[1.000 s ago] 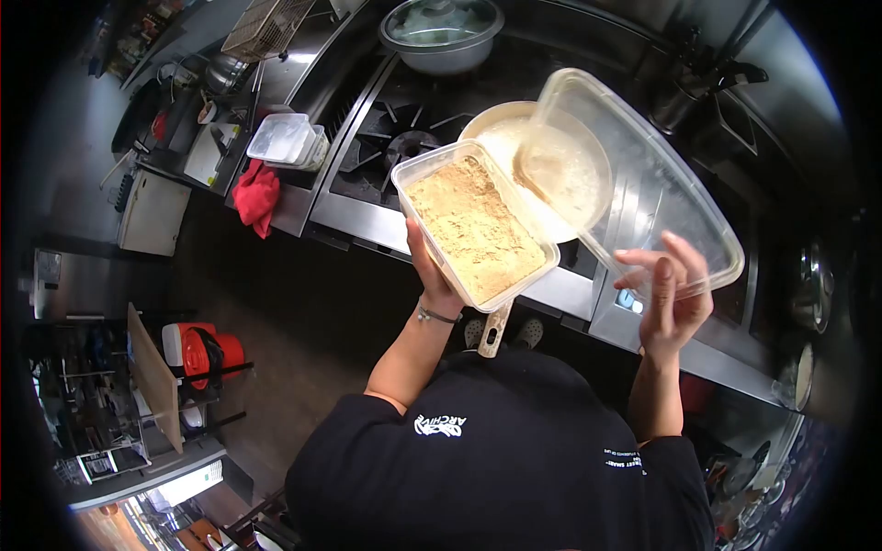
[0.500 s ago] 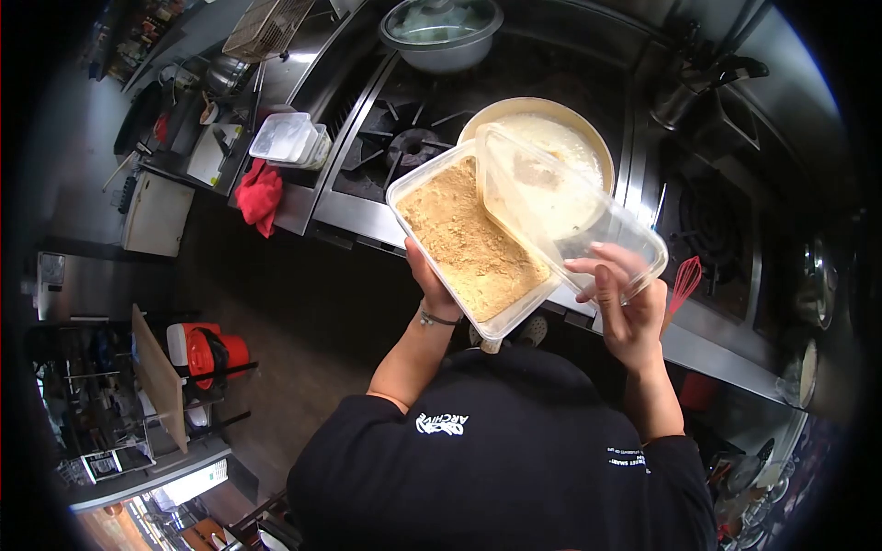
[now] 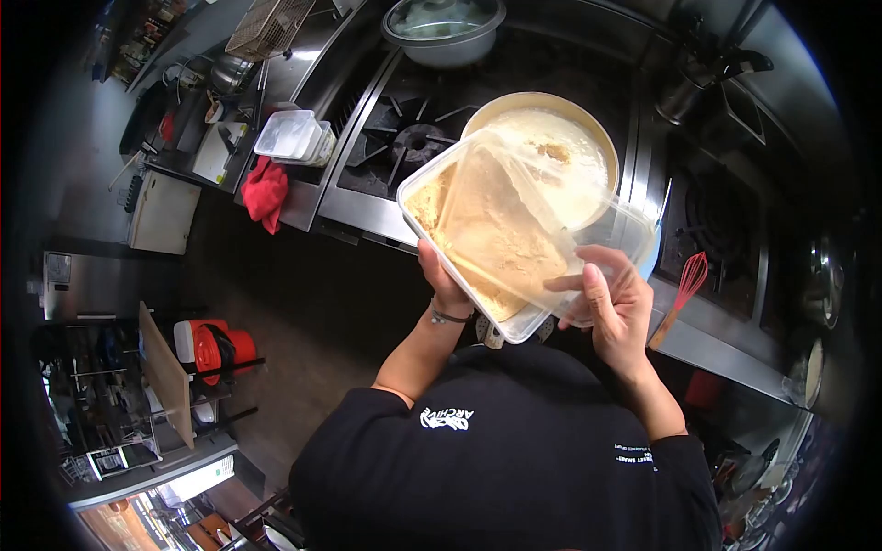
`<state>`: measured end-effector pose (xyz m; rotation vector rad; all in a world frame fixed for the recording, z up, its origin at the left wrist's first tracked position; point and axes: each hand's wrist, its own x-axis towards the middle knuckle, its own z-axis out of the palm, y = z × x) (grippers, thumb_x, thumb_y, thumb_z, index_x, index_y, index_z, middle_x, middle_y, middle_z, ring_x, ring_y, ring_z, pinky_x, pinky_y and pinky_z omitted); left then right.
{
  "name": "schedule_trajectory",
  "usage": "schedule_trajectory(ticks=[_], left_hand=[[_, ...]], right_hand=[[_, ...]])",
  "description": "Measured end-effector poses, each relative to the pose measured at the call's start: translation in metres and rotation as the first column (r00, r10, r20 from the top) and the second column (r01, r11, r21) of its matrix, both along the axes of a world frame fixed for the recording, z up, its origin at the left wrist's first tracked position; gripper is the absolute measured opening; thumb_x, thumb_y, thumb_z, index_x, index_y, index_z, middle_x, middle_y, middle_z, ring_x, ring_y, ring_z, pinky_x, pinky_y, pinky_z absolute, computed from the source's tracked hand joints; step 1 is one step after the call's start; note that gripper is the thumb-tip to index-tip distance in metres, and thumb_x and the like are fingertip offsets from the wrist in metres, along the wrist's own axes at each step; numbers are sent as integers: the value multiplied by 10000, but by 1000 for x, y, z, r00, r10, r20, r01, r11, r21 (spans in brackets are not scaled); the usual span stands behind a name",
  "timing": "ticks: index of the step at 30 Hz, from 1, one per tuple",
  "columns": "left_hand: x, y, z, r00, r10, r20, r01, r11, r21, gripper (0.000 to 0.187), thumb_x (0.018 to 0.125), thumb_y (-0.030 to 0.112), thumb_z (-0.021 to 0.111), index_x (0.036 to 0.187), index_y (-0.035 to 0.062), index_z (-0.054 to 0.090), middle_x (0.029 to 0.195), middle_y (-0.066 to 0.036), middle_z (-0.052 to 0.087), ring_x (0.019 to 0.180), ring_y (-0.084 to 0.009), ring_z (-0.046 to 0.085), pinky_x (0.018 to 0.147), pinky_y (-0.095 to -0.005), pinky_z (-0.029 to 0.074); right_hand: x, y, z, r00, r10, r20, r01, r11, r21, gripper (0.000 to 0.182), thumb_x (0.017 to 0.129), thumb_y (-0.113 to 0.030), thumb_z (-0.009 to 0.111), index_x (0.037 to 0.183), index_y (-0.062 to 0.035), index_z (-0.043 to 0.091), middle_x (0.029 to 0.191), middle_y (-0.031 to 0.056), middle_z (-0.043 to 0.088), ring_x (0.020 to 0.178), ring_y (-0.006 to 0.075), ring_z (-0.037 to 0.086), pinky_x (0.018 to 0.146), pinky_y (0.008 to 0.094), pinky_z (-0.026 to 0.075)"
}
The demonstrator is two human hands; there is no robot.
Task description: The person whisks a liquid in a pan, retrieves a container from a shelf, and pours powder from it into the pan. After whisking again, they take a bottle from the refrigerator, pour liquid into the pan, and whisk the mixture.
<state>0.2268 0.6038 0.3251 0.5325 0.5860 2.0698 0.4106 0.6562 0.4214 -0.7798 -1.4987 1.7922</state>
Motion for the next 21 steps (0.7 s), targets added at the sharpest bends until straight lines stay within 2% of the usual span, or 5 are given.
schedule_trajectory(ticks=[3,13,17,19,21], left_hand=[[1,3,12,990,89,-114,-100,990,-95,952,817,716,374,1427,11,181,1419,-194,306,1263,-298,386,1020,-422,370],[-13,14,14,987,21,162,-8,997,-79,809,858,653,404,1425,97,248,1418,-141,344,1262,-310,399,1013,-473,378],[-23,12,6,978,110,178,-87,988,-129,778,854,645,417,1411,119,281,1401,-119,380,1257,-309,410,1014,-482,376],[-29,9,4,965,238,114,-210,954,-213,813,846,653,412,1409,86,267,1383,-138,387,1244,-310,425,1014,-477,389],[-36,6,-1,963,226,146,-196,961,-195,809,845,652,419,1404,84,279,1380,-135,393,1241,-303,429,1010,-467,396]], right_hand=[[0,-1,-3,999,35,7,-34,995,-99,284,974,-221,471,1129,15,499,814,155,687,476,110,595,406,182,423],[14,48,-33,976,-176,-128,102,888,-448,304,959,-253,484,1148,-16,498,834,179,675,429,156,580,350,193,400],[17,73,-42,947,-273,-169,221,936,-276,297,950,-243,510,1143,-16,508,844,182,673,455,163,581,423,209,450],[13,82,-57,916,-396,-68,401,891,211,273,934,-202,546,1129,-11,532,847,147,686,513,156,610,466,230,474],[19,99,-83,868,-449,213,55,513,857,178,861,-116,625,1015,-25,621,768,144,671,566,217,645,514,302,489]])
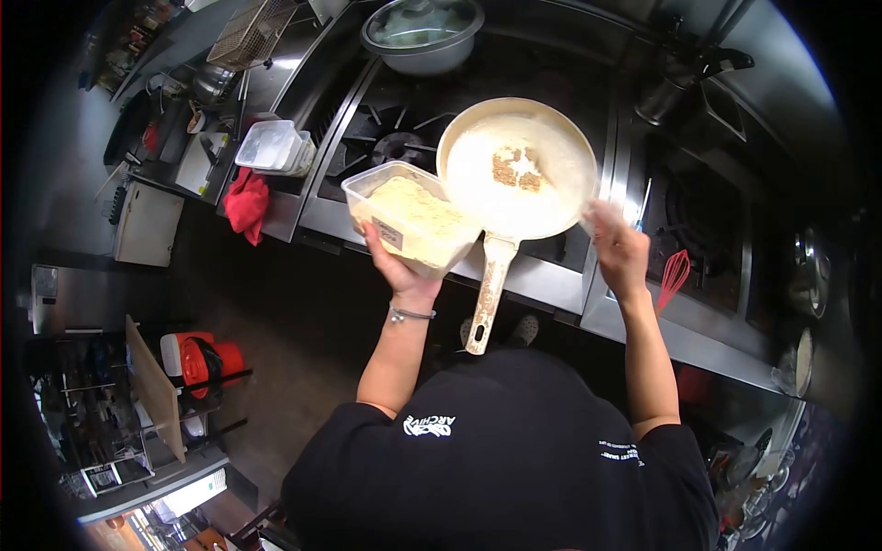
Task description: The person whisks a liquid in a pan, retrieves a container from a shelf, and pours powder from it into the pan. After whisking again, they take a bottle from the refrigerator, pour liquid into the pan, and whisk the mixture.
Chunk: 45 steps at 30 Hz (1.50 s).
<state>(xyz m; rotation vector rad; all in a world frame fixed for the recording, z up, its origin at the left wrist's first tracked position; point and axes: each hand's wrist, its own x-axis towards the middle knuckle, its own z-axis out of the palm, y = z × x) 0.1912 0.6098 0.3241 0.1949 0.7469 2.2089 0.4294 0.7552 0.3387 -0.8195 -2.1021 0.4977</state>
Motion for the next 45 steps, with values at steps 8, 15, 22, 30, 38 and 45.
schedule_trajectory(ticks=[8,15,22,30,38,45], left_hand=[[2,-1,8,999,-25,-31,24,1000,-14,821,844,656,422,1406,76,268,1382,-137,387,1238,-296,434,1002,-459,409],[9,2,10,990,-124,-74,121,992,-43,864,833,669,426,1411,53,244,1389,-154,369,1240,-303,428,994,-451,410],[23,2,6,962,-212,-170,235,964,124,954,806,710,414,1430,26,187,1417,-184,315,1264,-315,392,1007,-435,390],[31,4,-8,935,-220,-279,275,946,173,973,805,724,401,1431,14,177,1425,-183,306,1271,-304,385,1012,-430,386],[33,8,-16,916,-207,-343,286,938,197,982,803,743,376,1436,20,167,1435,-177,295,1281,-298,374,1020,-433,378],[33,10,-8,911,-179,-371,271,939,213,978,800,764,337,1447,53,157,1449,-165,282,1296,-300,357,1033,-447,366]], right_hand=[[1,4,4,1000,4,20,-8,975,220,205,849,-28,610,1051,-37,639,833,143,687,596,277,655,550,319,503],[-1,-28,53,857,-12,-515,-262,851,-456,215,931,-64,528,1123,18,579,803,126,686,609,102,612,526,200,472],[-3,-82,76,882,197,-428,-406,779,-479,204,938,-25,483,1112,44,564,665,91,642,688,163,681,498,203,479],[-5,-91,76,881,126,-457,-397,724,-564,206,939,-37,484,1116,47,545,762,157,685,581,111,637,497,204,482],[-17,-96,85,884,36,-467,-412,533,-739,238,958,-104,476,1106,73,532,719,151,678,522,98,607,473,205,480],[-11,-103,95,899,8,-438,-392,462,-796,249,967,-152,472,1085,58,536,720,143,676,478,99,590,417,196,441]])
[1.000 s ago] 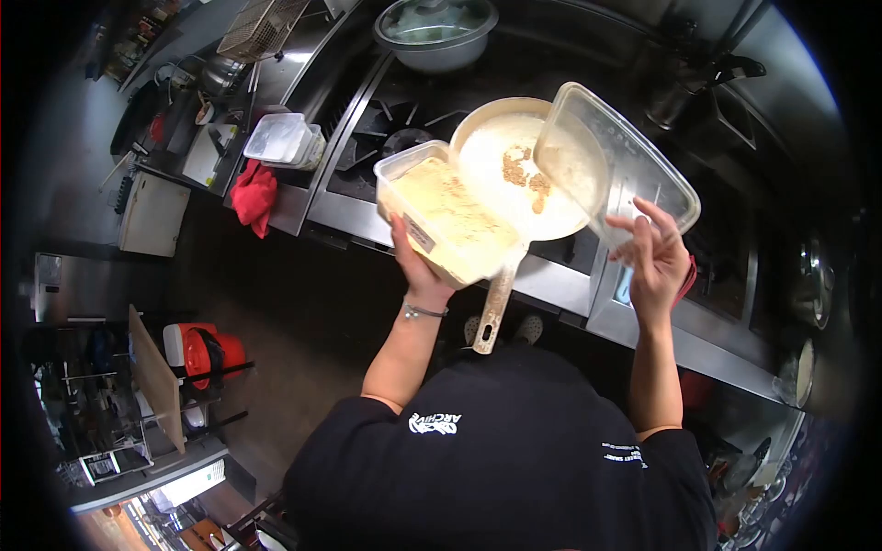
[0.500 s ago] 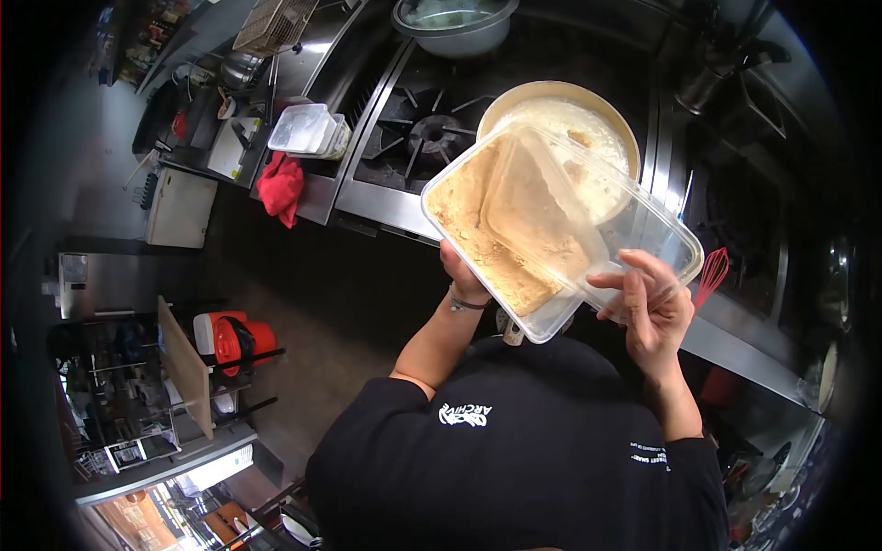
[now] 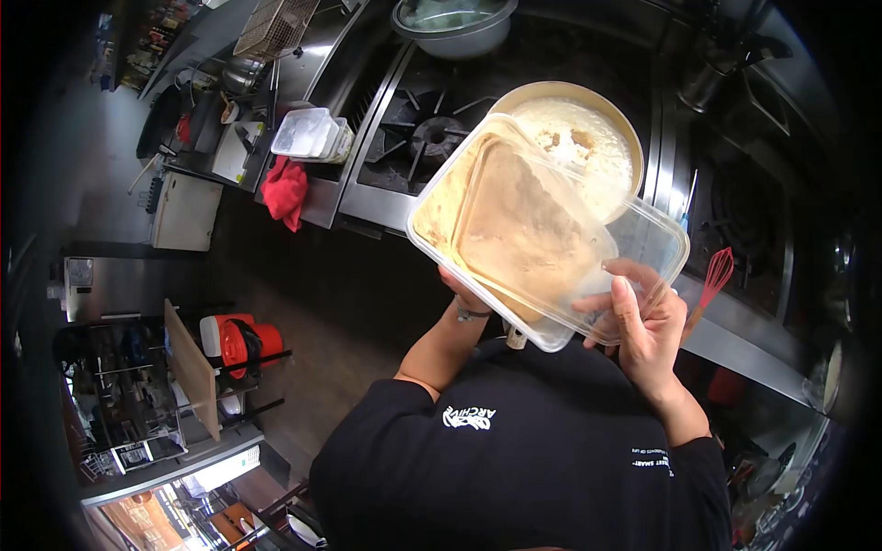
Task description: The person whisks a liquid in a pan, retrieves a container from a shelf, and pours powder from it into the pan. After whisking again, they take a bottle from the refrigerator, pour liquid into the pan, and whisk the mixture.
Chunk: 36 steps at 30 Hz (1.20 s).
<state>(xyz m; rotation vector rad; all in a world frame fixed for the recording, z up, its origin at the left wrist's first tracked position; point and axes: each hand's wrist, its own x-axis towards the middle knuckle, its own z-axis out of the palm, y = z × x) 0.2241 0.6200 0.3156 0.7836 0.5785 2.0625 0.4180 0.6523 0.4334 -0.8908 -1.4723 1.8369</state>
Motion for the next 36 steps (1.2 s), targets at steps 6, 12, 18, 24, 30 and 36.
schedule_trajectory(ticks=[6,12,18,24,30,36], left_hand=[[19,-5,16,999,41,-35,-42,999,-9,974,797,782,303,1457,81,149,1460,-155,271,1309,-302,343,1044,-459,356],[0,-5,15,988,51,-147,-65,994,-92,1040,752,832,290,1460,84,143,1470,-155,259,1308,-315,348,1049,-467,354],[-32,-4,-40,987,123,-102,-112,988,108,977,822,757,253,1440,8,146,1468,-181,242,1322,-303,319,1061,-428,327],[-37,0,-40,988,136,-76,-130,988,87,967,826,751,237,1443,13,142,1472,-178,236,1326,-308,312,1066,-433,317],[-27,-9,-38,981,193,-25,-192,980,47,957,830,745,220,1445,17,138,1475,-175,229,1329,-312,305,1071,-437,306],[-3,-15,-25,959,283,11,-283,959,-17,949,833,740,206,1448,21,135,1479,-173,224,1332,-316,299,1076,-441,297]], right_hand=[[-6,2,4,997,-71,-41,69,997,-34,285,970,-199,477,1104,48,524,734,152,677,432,98,564,366,183,387],[-6,16,-1,997,-63,-36,55,978,-204,281,961,-188,490,1115,45,518,742,171,679,391,100,537,355,185,373],[24,6,40,987,-98,127,76,983,168,215,936,-93,496,1073,57,566,692,130,680,424,74,545,404,178,407],[18,-9,40,973,-47,225,-25,951,307,186,900,-13,533,1069,42,587,690,79,689,452,43,538,437,172,427],[10,-7,19,986,-42,164,2,973,232,203,913,-38,522,1089,47,576,682,75,686,478,36,550,434,173,437],[-3,-6,5,991,-35,126,11,982,188,216,930,-83,519,1080,66,565,686,94,680,464,55,564,428,179,444]])
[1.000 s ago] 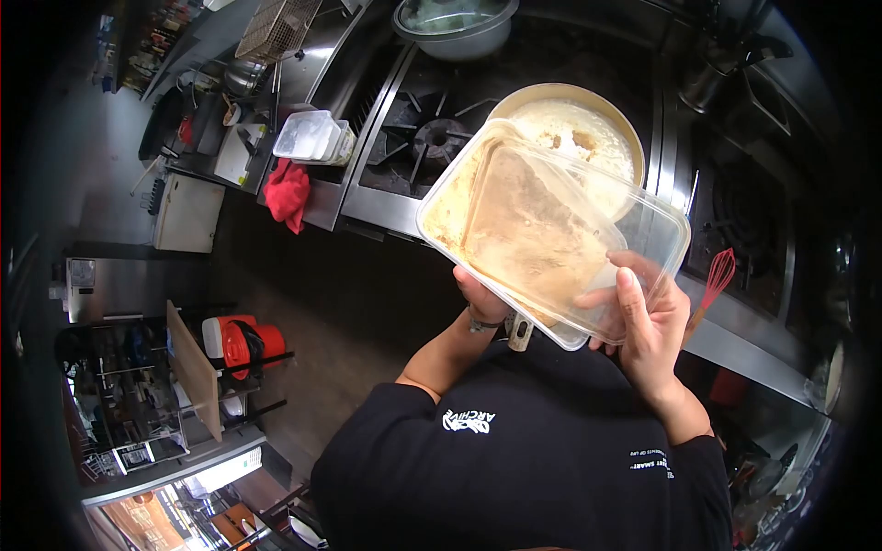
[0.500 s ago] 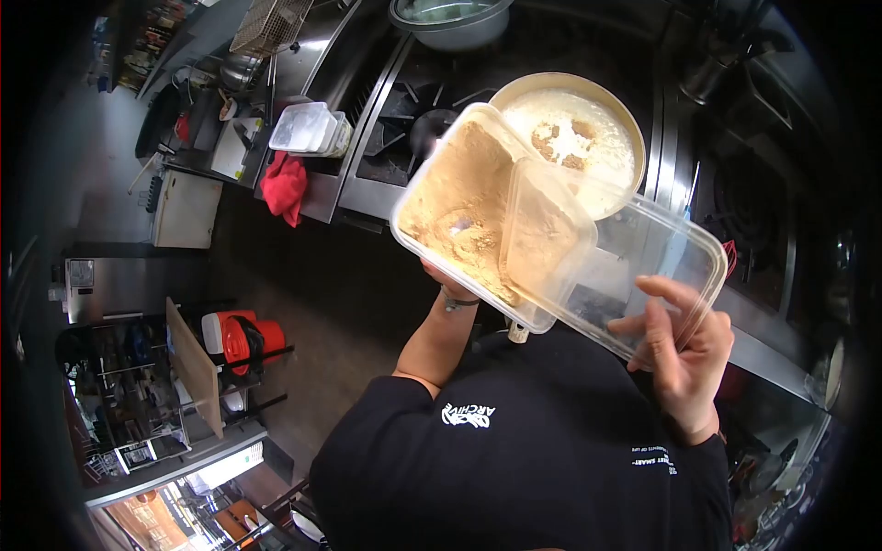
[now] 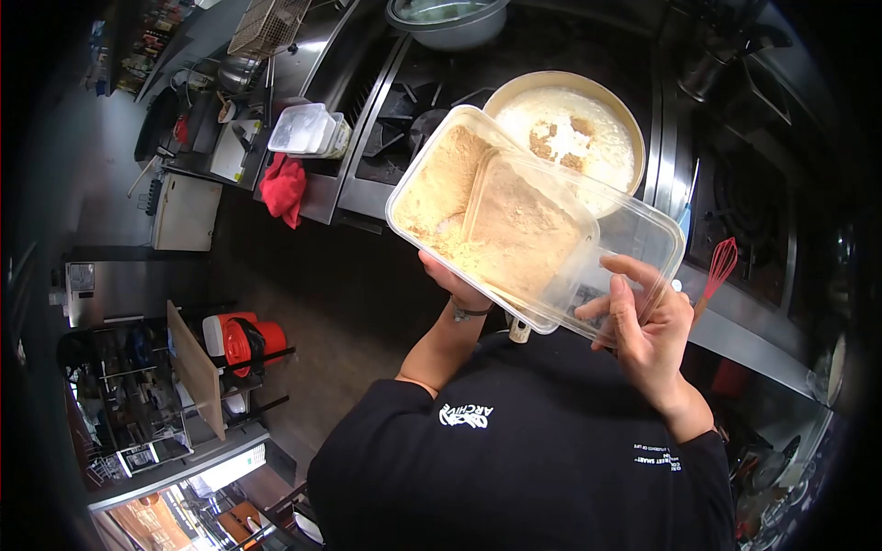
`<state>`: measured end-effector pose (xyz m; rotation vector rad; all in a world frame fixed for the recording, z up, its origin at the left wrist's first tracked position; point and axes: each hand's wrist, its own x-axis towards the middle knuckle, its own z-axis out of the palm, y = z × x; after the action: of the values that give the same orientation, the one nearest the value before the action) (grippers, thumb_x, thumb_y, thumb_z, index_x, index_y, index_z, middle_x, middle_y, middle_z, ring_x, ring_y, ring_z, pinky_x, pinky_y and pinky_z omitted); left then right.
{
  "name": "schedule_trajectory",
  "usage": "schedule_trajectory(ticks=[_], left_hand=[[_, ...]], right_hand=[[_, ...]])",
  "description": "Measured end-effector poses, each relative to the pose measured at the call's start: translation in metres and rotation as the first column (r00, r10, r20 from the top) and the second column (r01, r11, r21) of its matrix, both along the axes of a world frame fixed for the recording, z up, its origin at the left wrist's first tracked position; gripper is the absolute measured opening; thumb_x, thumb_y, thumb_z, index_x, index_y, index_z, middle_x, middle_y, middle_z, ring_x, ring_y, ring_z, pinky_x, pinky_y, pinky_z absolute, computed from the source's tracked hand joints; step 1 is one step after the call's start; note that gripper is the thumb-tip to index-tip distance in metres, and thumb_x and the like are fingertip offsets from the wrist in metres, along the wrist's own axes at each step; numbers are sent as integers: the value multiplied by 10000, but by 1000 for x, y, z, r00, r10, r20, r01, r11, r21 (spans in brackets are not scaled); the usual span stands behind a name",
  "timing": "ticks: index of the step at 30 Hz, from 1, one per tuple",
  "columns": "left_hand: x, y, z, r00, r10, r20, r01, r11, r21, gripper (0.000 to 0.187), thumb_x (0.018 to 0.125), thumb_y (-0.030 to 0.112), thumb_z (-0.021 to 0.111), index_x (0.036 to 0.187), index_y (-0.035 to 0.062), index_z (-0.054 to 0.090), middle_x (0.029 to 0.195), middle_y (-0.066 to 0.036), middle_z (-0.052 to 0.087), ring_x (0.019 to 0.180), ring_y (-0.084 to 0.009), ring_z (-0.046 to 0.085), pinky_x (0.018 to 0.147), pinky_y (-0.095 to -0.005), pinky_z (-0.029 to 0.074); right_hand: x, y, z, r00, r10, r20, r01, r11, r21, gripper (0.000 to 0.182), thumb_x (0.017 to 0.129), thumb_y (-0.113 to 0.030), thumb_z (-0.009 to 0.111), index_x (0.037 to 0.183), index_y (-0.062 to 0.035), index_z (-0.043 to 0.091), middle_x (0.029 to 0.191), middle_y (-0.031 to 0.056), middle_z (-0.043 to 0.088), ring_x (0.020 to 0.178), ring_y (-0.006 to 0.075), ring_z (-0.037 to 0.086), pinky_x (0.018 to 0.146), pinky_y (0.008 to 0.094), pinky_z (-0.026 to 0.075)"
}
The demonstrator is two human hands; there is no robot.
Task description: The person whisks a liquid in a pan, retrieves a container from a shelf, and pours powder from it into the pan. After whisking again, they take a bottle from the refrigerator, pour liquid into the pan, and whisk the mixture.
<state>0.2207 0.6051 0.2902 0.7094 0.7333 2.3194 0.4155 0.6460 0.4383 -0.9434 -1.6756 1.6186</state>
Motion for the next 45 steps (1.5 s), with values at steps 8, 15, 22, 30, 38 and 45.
schedule_trajectory(ticks=[8,15,22,30,38,45], left_hand=[[24,11,65,995,-95,-25,93,994,-62,872,868,675,249,1436,19,166,1452,-179,262,1303,-297,336,1039,-420,337],[14,19,62,991,-127,35,131,964,-230,828,878,657,331,1414,37,214,1411,-159,320,1265,-276,380,1025,-408,360],[-1,38,49,961,-113,253,155,976,-151,792,882,650,327,1423,81,223,1416,-130,333,1277,-288,374,1036,-432,356],[-26,24,48,950,97,298,-36,979,-203,784,860,658,370,1421,121,262,1416,-104,351,1287,-291,372,1053,-454,339],[-33,7,54,948,119,296,-60,978,-201,776,853,658,391,1413,134,276,1406,-91,362,1272,-285,392,1032,-459,365],[-30,10,53,934,42,356,17,987,-162,781,858,657,380,1412,119,271,1398,-106,371,1257,-292,411,1021,-468,385]], right_hand=[[-11,12,-10,984,-85,-157,39,961,-275,304,966,-188,480,1133,64,513,710,160,669,401,105,549,349,193,384],[-4,38,-37,954,-179,-240,48,882,-469,290,956,-195,485,1131,35,517,728,169,667,386,136,555,311,189,360],[6,73,-52,931,-289,-224,156,868,-471,303,943,-211,502,1129,28,525,752,184,667,387,136,547,308,186,355],[-5,121,-82,963,-249,-99,267,926,266,282,906,-174,559,1155,-42,568,772,131,686,476,150,607,404,245,431],[-11,125,-69,938,-327,119,51,467,883,216,799,-133,672,1012,-101,666,777,107,671,595,259,640,538,329,511],[-17,123,-82,918,-375,131,72,481,874,158,837,-175,643,971,-101,678,687,126,638,548,283,609,495,346,468]])
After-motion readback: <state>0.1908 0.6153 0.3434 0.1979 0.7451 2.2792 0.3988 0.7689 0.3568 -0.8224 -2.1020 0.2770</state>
